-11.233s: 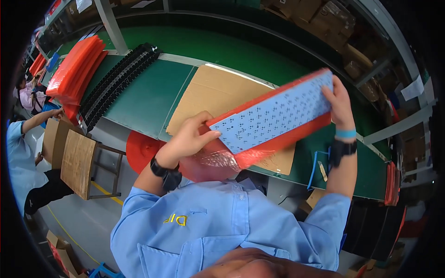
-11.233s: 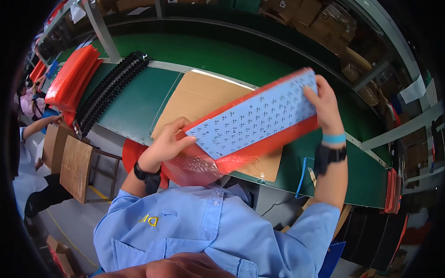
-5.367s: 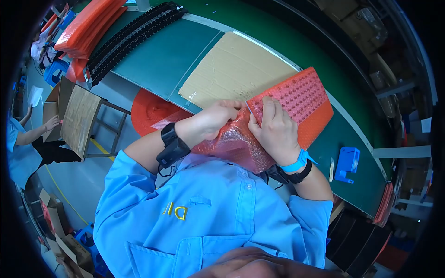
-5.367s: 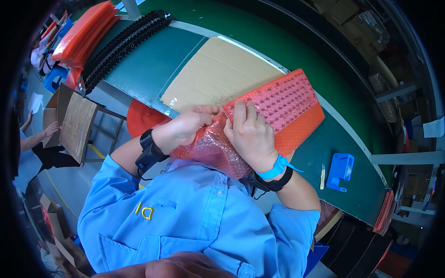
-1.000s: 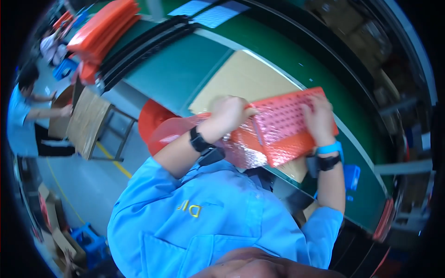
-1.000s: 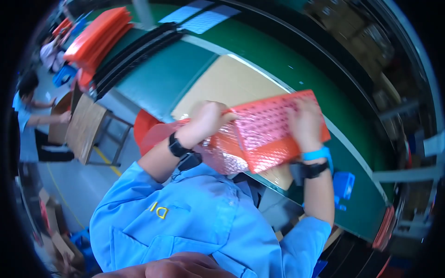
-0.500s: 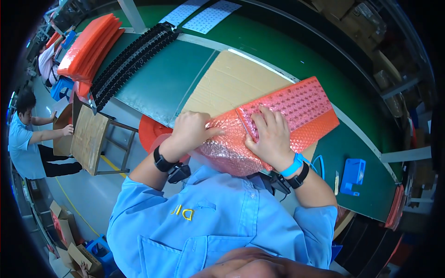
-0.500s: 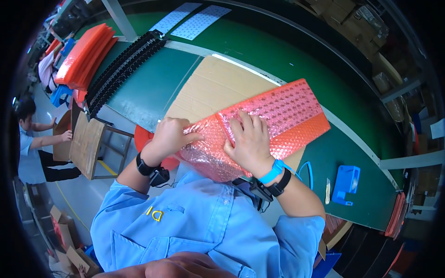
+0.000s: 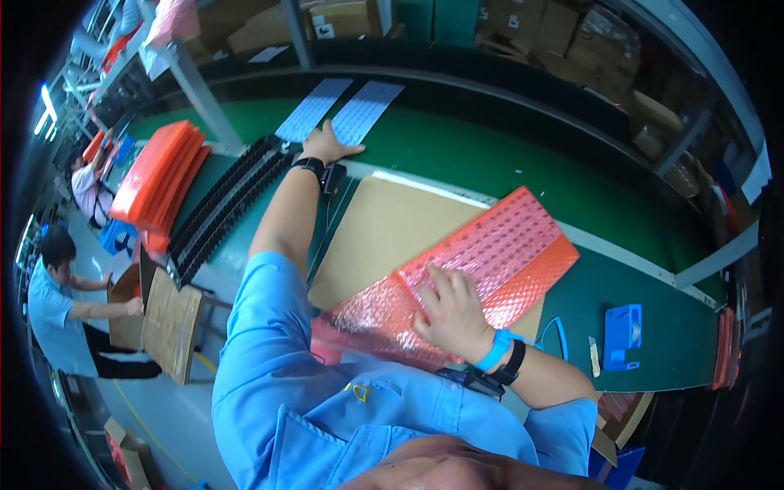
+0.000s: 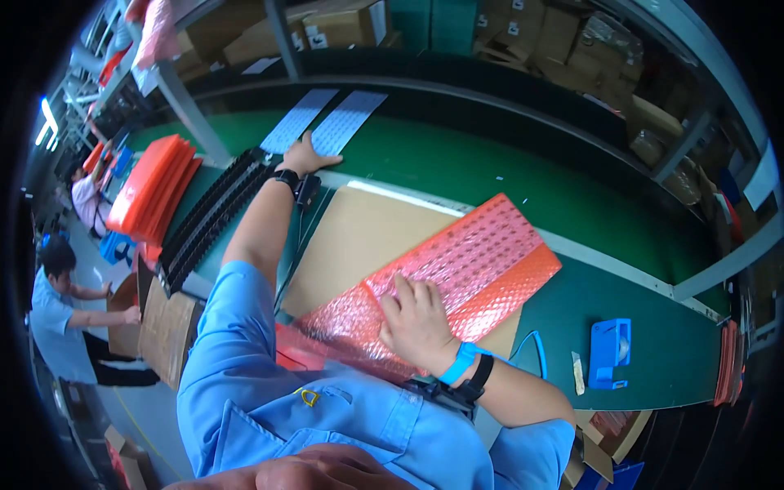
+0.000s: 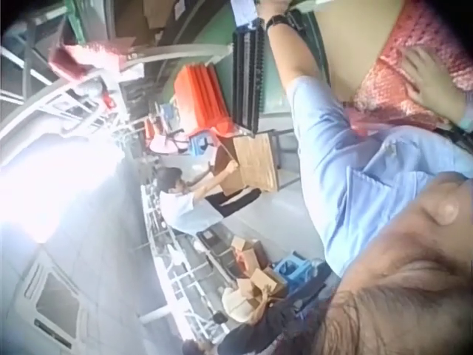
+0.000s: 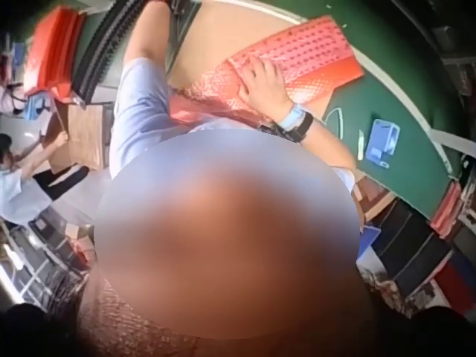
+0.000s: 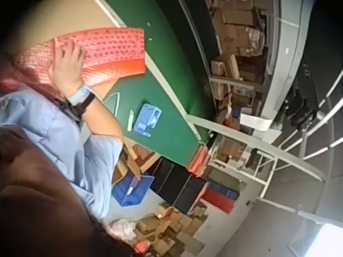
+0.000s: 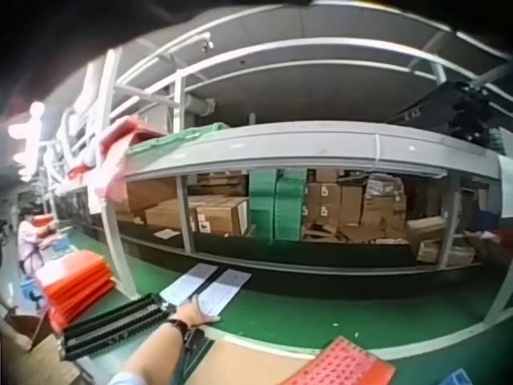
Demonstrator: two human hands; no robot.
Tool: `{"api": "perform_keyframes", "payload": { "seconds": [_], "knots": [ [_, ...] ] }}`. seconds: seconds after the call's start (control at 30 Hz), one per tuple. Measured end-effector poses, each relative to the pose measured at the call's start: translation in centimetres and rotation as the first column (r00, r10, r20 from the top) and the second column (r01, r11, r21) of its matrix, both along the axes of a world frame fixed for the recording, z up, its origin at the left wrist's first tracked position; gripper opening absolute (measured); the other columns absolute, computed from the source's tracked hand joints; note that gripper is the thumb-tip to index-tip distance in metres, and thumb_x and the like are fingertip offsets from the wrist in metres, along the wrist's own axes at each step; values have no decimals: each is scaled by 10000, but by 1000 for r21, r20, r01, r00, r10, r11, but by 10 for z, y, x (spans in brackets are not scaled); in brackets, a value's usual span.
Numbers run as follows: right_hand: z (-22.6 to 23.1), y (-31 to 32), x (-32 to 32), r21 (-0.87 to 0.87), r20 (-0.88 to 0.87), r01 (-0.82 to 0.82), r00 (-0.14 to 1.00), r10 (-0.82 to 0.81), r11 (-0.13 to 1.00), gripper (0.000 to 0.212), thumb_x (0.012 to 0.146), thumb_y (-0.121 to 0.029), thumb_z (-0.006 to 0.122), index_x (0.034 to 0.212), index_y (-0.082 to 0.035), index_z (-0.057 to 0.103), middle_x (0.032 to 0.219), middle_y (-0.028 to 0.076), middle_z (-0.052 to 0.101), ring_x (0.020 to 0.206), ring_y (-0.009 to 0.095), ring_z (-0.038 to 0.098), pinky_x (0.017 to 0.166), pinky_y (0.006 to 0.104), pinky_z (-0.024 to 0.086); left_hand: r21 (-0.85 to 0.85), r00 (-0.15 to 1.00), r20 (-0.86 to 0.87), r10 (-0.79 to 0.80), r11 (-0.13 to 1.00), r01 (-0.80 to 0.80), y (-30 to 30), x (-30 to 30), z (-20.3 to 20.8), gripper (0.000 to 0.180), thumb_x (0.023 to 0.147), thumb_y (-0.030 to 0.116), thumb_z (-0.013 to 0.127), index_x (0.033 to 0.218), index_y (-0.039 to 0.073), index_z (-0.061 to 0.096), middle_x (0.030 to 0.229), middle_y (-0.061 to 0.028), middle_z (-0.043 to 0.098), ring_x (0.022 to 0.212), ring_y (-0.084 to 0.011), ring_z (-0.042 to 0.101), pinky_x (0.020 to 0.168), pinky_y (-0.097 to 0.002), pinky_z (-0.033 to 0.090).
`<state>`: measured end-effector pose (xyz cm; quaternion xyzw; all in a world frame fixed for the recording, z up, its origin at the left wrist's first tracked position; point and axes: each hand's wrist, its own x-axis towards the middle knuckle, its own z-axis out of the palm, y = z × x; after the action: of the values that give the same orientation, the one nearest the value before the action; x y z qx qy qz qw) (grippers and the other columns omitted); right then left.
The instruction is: The person picks up a circuit board and wraps it in a bubble wrap sleeve, folding the edges over and securing them with tape. After setting the wrapped board aside, they pull a new sheet of bubble wrap from a roll and repeat the process.
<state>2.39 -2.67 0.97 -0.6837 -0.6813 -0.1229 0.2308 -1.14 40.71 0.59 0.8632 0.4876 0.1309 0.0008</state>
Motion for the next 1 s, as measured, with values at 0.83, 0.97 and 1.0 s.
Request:
{"api": "perform_keyframes", "payload": {
  "seconds": [0.83,0.97,1.0],
  "knots": [
    [-4,0,6,-17,-17,-9,1000,9,1000,353,704,-189,690,999,-15,603,1238,261,558,1097,381,530,974,528,429,-307,936,298,189,947,-93,-88,-271,58,432,920,381,658,1221,72,671,1051,-157,739,970,-297,717,829,-377,559],
    [-4,-1,6,-15,-8,7,1000,-7,1000,367,698,-190,696,1005,-10,607,1239,267,555,1095,386,529,977,532,430,-47,967,241,-81,994,95,-84,-162,94,462,892,403,688,1203,60,683,1100,-169,724,1024,-280,701,882,-358,539],
    [-4,-1,7,-10,-6,11,1000,-11,1000,373,696,-191,698,1007,-8,609,1238,268,555,1094,387,529,978,533,431,-91,979,175,-103,989,120,-74,-133,96,495,895,437,681,1222,65,676,1141,-178,712,1075,-287,684,918,-372,529]
  ]
}}
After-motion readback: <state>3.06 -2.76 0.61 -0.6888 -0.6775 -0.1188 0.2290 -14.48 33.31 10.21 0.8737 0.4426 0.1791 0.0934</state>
